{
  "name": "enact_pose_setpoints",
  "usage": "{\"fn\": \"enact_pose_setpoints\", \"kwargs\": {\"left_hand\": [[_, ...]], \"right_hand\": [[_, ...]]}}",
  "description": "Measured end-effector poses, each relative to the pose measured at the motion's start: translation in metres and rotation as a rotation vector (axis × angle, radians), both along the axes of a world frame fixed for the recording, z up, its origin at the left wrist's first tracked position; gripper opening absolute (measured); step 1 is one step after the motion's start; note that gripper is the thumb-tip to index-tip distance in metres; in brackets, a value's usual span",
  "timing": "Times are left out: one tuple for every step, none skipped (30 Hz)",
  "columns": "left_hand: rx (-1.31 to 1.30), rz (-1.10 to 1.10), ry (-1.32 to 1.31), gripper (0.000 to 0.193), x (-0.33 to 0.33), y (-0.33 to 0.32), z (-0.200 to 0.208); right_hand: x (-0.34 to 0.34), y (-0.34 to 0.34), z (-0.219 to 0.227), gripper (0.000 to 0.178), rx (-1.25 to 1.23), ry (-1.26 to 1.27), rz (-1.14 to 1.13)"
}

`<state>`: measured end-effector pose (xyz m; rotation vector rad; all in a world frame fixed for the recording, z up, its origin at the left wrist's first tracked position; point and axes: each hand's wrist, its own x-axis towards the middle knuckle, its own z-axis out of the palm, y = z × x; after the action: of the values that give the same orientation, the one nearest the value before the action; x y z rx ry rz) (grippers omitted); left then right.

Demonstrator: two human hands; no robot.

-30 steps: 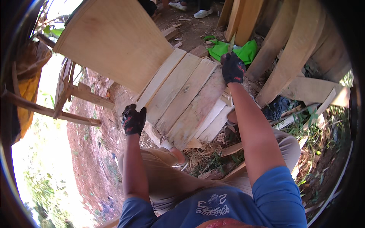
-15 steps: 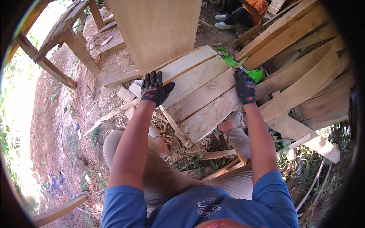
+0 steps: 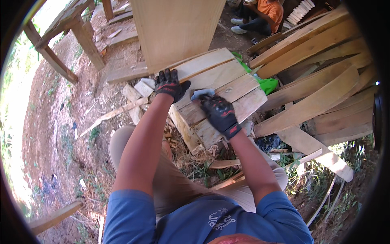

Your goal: The person sands a wooden box-like structure using a piece of sandpaper held in their gloved hands, rubbing the surfaces and edges repeatedly.

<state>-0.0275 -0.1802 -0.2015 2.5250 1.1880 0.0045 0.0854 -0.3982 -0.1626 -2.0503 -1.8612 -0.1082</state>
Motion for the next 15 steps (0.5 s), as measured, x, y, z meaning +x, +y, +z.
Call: {"fn": "enact_pose_setpoints", "kwargs": {"left_hand": [[0.015,-0.001,-0.005,0.094,-0.004,0.002,-0.002],[0.027,-0.013,-0.015,0.094,-0.005,0.002,-0.004],[0.042,-0.031,-0.033,0.094,-0.005,-0.001,-0.003],[0.065,-0.056,-0.046,0.093,-0.004,-0.002,-0.002],[0.084,-0.076,-0.055,0.092,-0.007,-0.003,-0.004],[0.107,-0.086,-0.056,0.091,-0.012,-0.003,-0.006],[0.102,-0.086,-0.108,0.090,-0.014,-0.005,-0.005],[0.088,-0.097,-0.114,0.089,-0.017,-0.004,-0.005],[0.085,-0.106,-0.116,0.089,-0.023,0.002,-0.005],[0.082,-0.116,-0.117,0.089,-0.030,0.006,-0.005],[0.111,-0.080,-0.181,0.083,-0.038,0.007,-0.007],[0.067,-0.094,-0.152,0.080,-0.039,0.009,0.003],[0.023,-0.121,-0.128,0.076,-0.035,0.013,0.022],[-0.021,-0.148,-0.102,0.073,-0.031,0.015,0.041],[0.032,-0.052,-0.280,0.064,-0.036,0.006,0.056]], "right_hand": [[0.004,0.004,0.020,0.027,-0.101,0.029,0.001],[0.015,0.003,0.031,0.027,-0.206,0.053,-0.009],[0.045,-0.005,0.017,0.029,-0.119,-0.019,-0.029],[0.080,-0.014,0.005,0.032,-0.028,-0.097,-0.045],[0.100,-0.020,0.006,0.035,-0.046,-0.138,-0.162],[0.115,-0.021,0.004,0.039,-0.058,-0.174,-0.268],[0.133,-0.027,0.001,0.041,-0.055,-0.204,-0.318],[0.143,-0.030,-0.003,0.044,-0.046,-0.231,-0.367],[0.142,-0.025,-0.001,0.044,-0.037,-0.189,-0.447],[0.140,-0.022,0.002,0.045,-0.029,-0.147,-0.528],[0.137,-0.018,0.002,0.045,-0.022,-0.103,-0.609],[0.136,-0.021,-0.003,0.046,0.050,-0.099,-0.638],[0.138,-0.026,-0.010,0.047,0.123,-0.100,-0.681],[0.143,-0.030,-0.016,0.048,0.197,-0.102,-0.724],[0.140,-0.030,-0.018,0.049,0.195,-0.107,-0.717]]}}
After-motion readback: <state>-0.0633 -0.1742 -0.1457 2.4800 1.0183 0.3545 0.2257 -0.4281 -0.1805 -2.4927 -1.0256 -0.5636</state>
